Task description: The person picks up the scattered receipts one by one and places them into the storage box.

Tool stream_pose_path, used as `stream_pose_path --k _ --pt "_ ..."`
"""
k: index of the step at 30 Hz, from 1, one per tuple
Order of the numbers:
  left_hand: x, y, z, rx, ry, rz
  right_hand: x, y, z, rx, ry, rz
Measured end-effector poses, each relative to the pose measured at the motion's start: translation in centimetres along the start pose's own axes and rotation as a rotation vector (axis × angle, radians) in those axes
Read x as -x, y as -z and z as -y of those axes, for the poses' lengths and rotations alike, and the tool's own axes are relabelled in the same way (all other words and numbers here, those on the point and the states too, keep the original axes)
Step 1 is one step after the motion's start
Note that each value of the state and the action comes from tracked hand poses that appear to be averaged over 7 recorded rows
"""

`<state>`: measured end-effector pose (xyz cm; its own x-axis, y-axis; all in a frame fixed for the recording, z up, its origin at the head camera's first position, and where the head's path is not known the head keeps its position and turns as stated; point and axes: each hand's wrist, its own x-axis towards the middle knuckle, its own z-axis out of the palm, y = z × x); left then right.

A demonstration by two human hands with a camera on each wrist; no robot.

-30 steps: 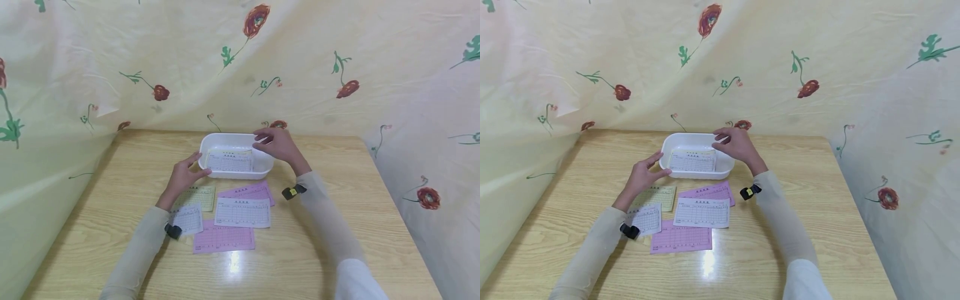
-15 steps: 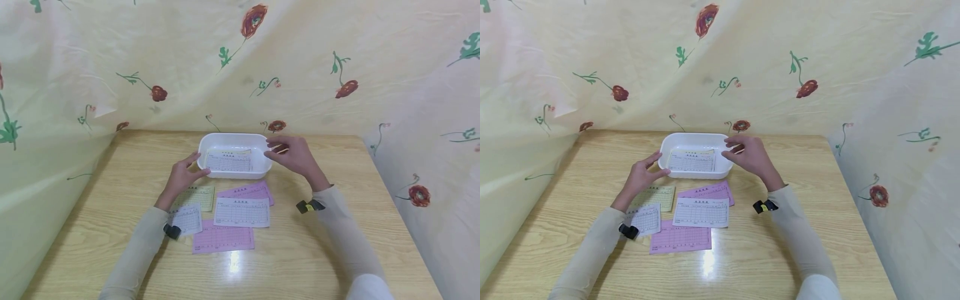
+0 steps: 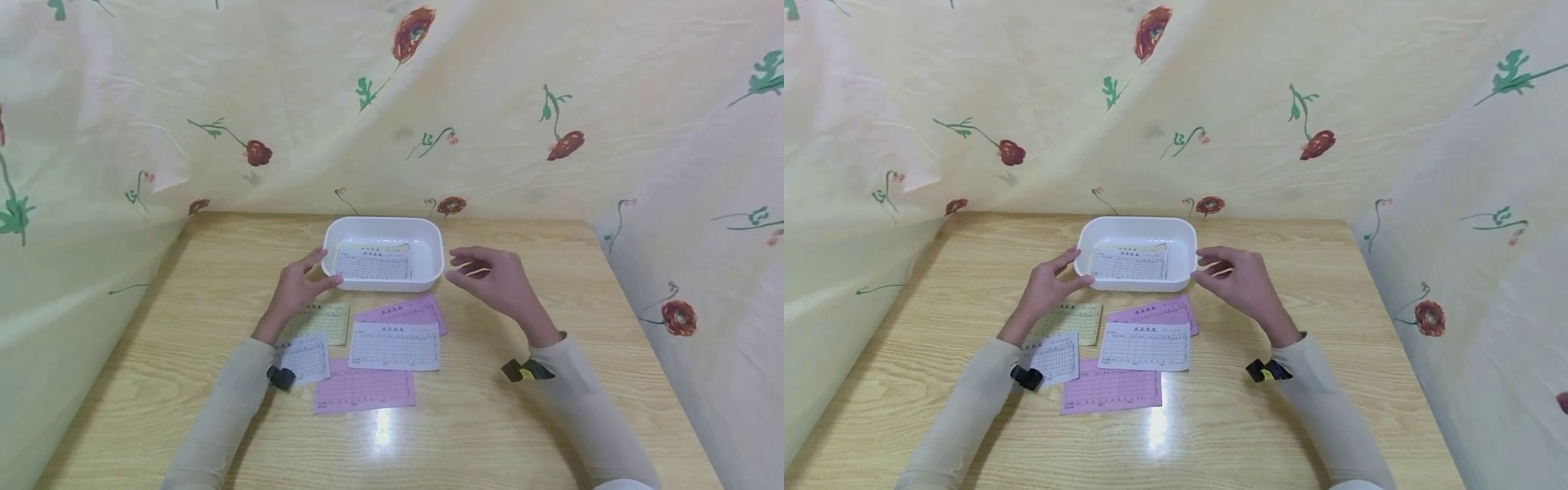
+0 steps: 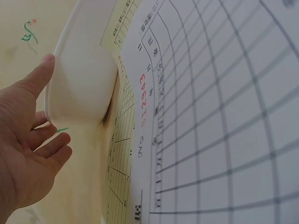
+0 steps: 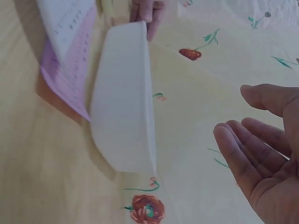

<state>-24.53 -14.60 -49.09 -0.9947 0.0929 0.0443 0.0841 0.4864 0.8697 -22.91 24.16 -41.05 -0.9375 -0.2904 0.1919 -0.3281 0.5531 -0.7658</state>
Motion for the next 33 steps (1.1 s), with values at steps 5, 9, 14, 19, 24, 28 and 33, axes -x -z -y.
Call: stream_pose_path --k 5,9,14,19,24,28,33 --pt "0.0 -0.1 0.0 0.002 -0.008 -0.001 1.5 -0.8 -0.7 -0.056 -0.022 0.013" --pt "0.1 -0.2 0.0 0.004 -0.013 -0.002 2.5 -1.6 -1.5 -0.101 -0.055 0.046" --pt "0.2 -0.2 0.1 0.004 -0.011 -0.008 3.6 -2.6 -2.4 -0.109 -0.089 0.093" --pt "0.2 -0.1 0.0 -0.001 -0.01 -0.005 4.6 -3.4 -3.0 -0.079 -0.111 0.12" --pt "0.2 -0.1 0.1 -0.01 -0.007 -0.007 5.4 -3.8 -3.0 -0.044 -0.13 0.14" --pt "0.3 -0.2 0.1 -0.011 -0.01 -0.004 6.0 -4.1 -3.3 -0.023 -0.152 0.149" --pt "0.3 -0.2 0.2 -0.01 -0.018 -0.004 6.6 -4.7 -3.9 -0.02 -0.177 0.165"
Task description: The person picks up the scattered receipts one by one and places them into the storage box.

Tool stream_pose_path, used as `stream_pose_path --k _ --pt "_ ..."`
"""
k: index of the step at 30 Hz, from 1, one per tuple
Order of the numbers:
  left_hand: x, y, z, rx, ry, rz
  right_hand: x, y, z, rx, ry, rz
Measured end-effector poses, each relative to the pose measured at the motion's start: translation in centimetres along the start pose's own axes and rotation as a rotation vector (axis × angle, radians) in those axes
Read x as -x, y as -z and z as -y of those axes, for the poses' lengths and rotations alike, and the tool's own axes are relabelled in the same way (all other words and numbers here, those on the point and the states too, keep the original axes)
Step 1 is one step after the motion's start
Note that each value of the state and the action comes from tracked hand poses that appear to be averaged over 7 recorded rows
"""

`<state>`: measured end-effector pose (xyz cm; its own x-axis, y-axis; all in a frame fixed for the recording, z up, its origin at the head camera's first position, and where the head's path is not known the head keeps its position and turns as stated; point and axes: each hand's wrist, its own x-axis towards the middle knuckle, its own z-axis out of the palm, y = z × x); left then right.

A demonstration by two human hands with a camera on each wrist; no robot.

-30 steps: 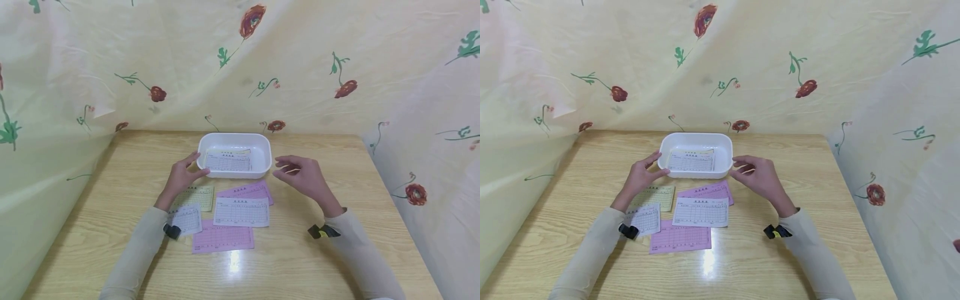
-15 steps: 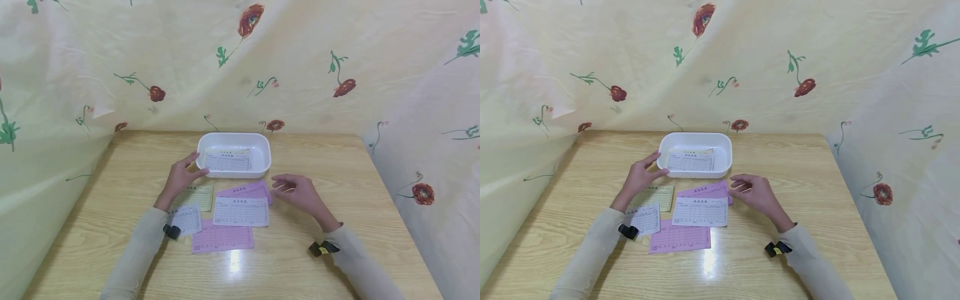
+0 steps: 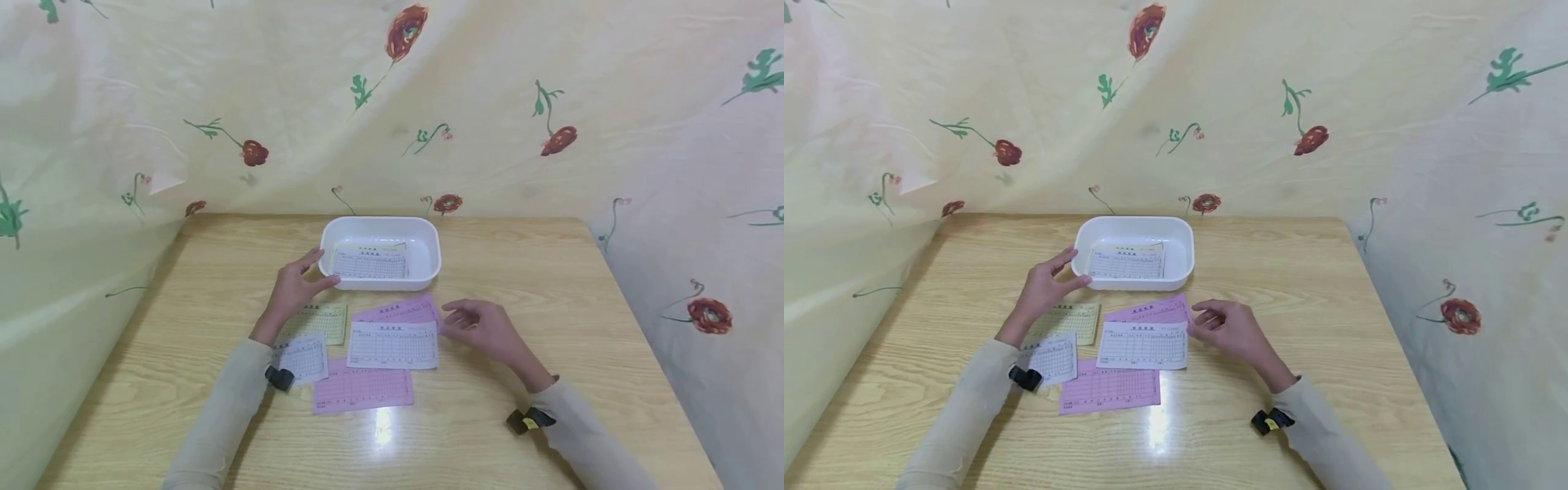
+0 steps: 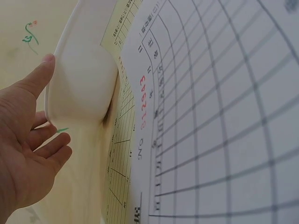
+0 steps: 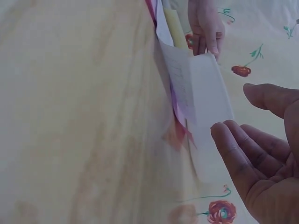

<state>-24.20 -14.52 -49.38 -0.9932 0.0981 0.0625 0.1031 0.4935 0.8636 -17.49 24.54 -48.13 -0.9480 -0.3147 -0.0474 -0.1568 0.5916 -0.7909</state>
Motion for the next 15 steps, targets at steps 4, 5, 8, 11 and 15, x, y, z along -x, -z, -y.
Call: stream_pose_path --k 4,5,8,11,15 --pt "0.0 0.0 0.1 0.007 0.004 0.005 0.3 -0.5 -0.4 -0.002 -0.005 0.012" --pt "0.0 0.0 0.2 0.009 0.005 0.005 0.3 -0.6 -0.4 -0.004 -0.005 0.014" --pt "0.1 0.0 0.2 0.007 0.005 0.001 0.5 -0.9 -0.5 -0.012 -0.014 0.016" --pt "0.0 0.0 0.2 0.001 0.007 -0.001 0.5 -1.2 -0.6 -0.017 -0.016 0.026" --pt "-0.1 -0.1 0.4 0.0 0.009 0.001 0.5 -1.6 -0.6 -0.014 -0.043 0.033"
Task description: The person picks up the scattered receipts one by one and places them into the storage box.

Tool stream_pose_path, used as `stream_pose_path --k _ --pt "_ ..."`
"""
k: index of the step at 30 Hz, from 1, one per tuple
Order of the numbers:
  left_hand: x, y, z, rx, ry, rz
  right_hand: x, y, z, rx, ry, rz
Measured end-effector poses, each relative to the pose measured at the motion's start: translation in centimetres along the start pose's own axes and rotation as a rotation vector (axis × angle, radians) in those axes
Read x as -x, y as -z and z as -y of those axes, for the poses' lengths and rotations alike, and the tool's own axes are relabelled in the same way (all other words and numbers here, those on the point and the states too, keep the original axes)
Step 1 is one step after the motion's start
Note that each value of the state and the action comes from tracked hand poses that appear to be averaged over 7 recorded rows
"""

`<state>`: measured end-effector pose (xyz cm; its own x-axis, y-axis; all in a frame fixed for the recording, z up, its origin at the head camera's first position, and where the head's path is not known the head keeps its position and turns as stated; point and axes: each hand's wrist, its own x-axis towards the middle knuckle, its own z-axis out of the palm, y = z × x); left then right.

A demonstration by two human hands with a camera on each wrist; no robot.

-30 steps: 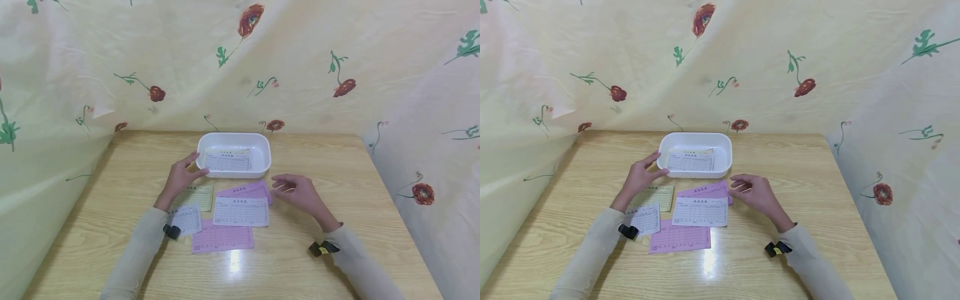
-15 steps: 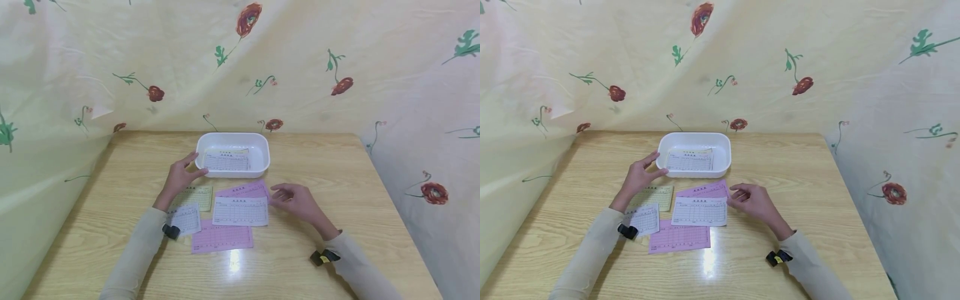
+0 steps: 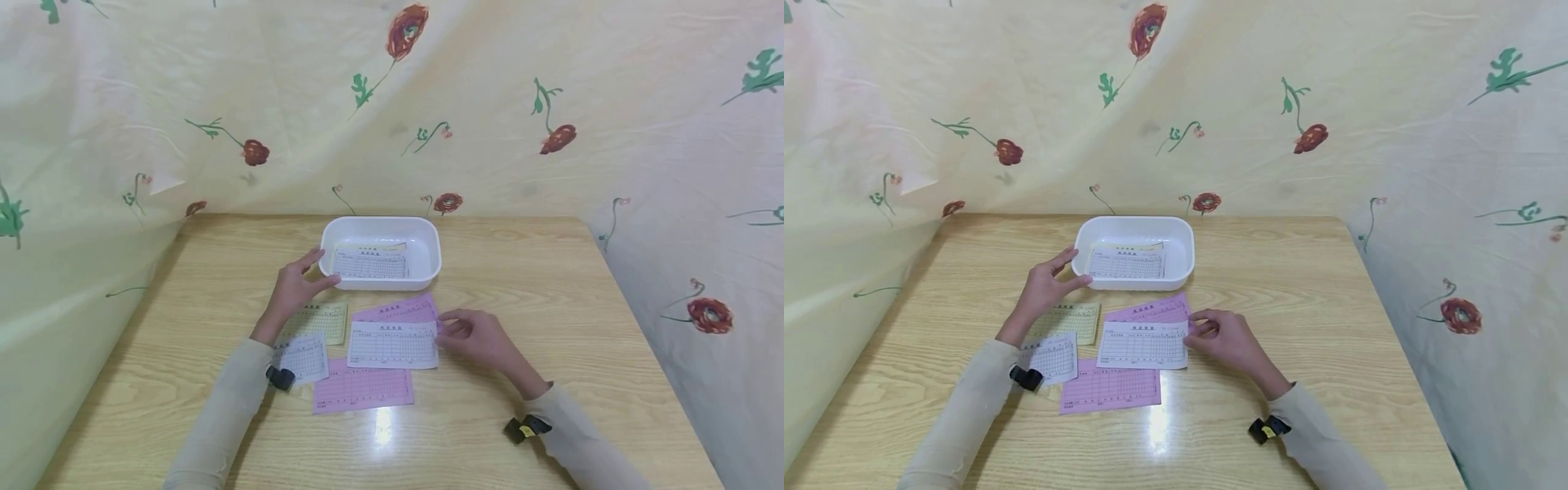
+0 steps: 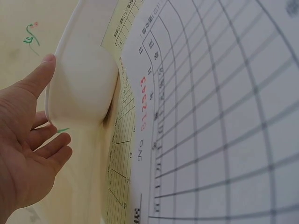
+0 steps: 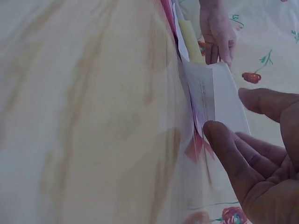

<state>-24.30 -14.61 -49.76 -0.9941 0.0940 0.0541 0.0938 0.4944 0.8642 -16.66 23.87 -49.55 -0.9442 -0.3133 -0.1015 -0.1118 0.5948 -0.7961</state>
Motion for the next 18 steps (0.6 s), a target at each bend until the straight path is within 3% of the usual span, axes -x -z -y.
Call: stream_pose_path --k 18 --pt "-0.1 -0.2 0.4 0.0 -0.009 -0.006 -0.6 -1.4 -0.1 0.036 -0.062 -0.025"
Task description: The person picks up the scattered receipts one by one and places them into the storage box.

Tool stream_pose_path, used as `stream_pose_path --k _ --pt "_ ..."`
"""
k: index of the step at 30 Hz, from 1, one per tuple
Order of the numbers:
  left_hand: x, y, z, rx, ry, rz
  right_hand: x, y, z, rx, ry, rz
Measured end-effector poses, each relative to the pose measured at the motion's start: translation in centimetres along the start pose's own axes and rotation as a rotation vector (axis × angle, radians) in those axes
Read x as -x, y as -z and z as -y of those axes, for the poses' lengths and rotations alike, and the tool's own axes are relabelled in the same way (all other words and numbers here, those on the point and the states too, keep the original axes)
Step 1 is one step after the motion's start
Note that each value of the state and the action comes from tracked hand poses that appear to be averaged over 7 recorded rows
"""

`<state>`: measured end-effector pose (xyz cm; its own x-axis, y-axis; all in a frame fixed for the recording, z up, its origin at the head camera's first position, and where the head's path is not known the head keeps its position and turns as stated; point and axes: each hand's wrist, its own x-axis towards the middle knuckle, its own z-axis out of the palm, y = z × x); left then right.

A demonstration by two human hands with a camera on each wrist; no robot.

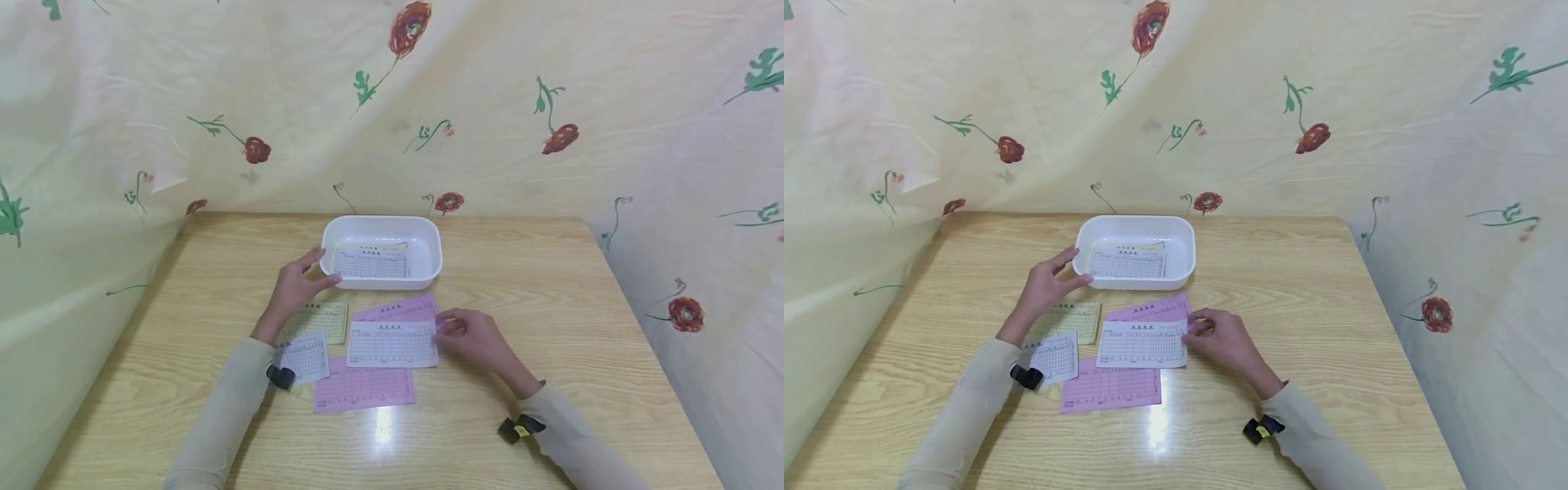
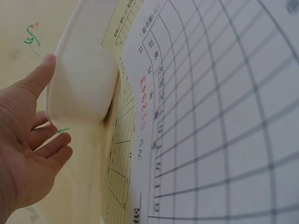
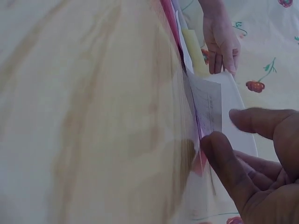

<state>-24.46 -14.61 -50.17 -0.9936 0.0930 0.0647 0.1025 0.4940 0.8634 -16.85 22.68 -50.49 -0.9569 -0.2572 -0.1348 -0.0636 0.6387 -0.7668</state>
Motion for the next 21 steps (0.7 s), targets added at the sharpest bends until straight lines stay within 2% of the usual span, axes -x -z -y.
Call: stream_pose_path --k 17,21 --pt "0.1 0.0 0.1 -0.006 -0.001 -0.004 -0.5 -1.1 0.7 0.038 -0.031 -0.022" --pt "0.0 0.0 0.1 -0.007 -0.001 -0.003 -0.5 -1.2 0.8 0.057 -0.006 -0.032"
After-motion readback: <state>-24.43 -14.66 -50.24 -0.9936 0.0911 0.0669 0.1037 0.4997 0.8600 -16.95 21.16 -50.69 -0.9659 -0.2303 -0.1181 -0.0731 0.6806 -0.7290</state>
